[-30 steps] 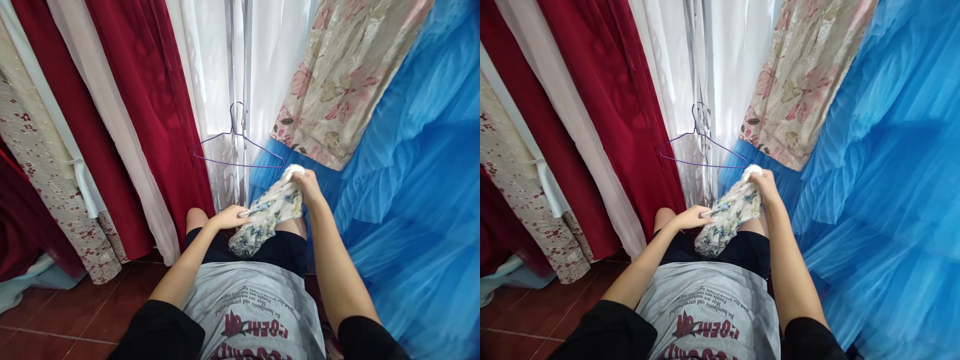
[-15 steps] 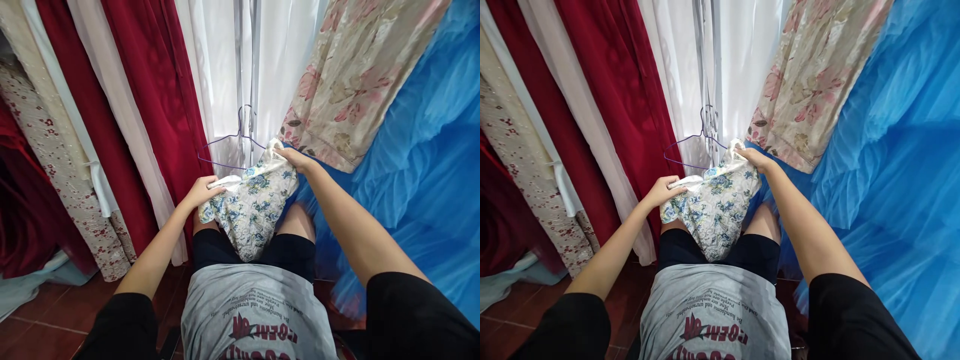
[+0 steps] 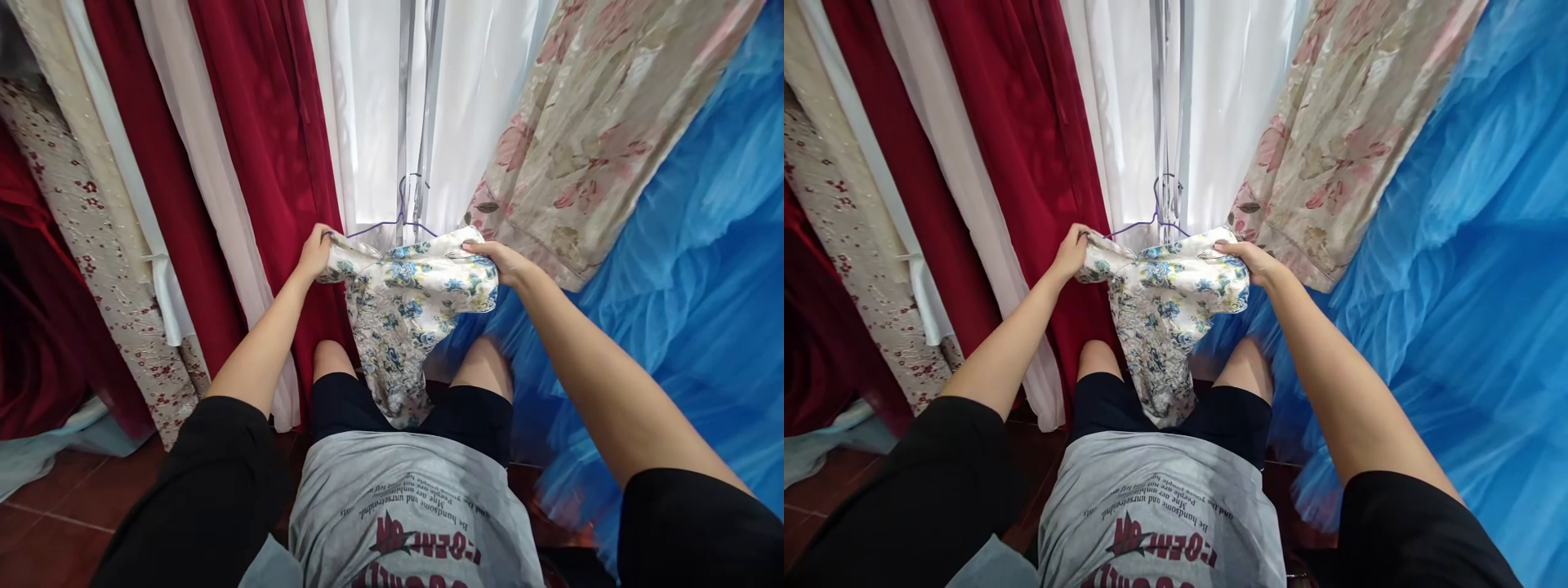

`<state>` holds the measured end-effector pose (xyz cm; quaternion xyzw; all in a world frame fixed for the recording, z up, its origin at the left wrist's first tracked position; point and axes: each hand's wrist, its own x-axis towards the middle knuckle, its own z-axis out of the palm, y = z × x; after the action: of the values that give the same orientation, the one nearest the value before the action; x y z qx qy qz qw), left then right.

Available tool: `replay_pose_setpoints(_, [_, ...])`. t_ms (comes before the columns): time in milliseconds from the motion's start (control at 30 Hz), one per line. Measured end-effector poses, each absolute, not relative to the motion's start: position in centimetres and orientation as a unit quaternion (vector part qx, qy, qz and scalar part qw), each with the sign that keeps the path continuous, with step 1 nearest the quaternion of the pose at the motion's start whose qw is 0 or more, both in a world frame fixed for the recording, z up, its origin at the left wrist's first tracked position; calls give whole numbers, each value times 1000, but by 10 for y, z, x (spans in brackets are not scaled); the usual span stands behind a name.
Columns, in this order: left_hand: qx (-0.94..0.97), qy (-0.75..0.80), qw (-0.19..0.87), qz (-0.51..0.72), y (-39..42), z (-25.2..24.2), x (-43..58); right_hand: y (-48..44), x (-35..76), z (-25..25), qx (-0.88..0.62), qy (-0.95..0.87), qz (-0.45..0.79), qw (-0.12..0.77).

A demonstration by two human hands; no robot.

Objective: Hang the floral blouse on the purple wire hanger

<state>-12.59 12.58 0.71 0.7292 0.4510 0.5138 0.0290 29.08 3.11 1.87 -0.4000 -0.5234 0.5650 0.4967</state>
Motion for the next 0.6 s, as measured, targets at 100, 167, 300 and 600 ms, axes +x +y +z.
replay_pose_setpoints(100, [723, 419, 47, 548, 126, 22, -103, 29, 290, 2, -420, -517, 527, 528])
replay_pose_setpoints(167, [703, 437, 5, 561, 114, 25, -93, 29, 290, -12, -455, -513, 460, 564])
replay_pose_setpoints(300, [697, 444, -72, 559, 80, 28, -79, 36, 292, -16, -465, -513, 242, 680])
replay_pose_setpoints(600, [679, 472, -83, 556, 77, 26, -86, 6, 239, 55, -349, -649, 347, 580])
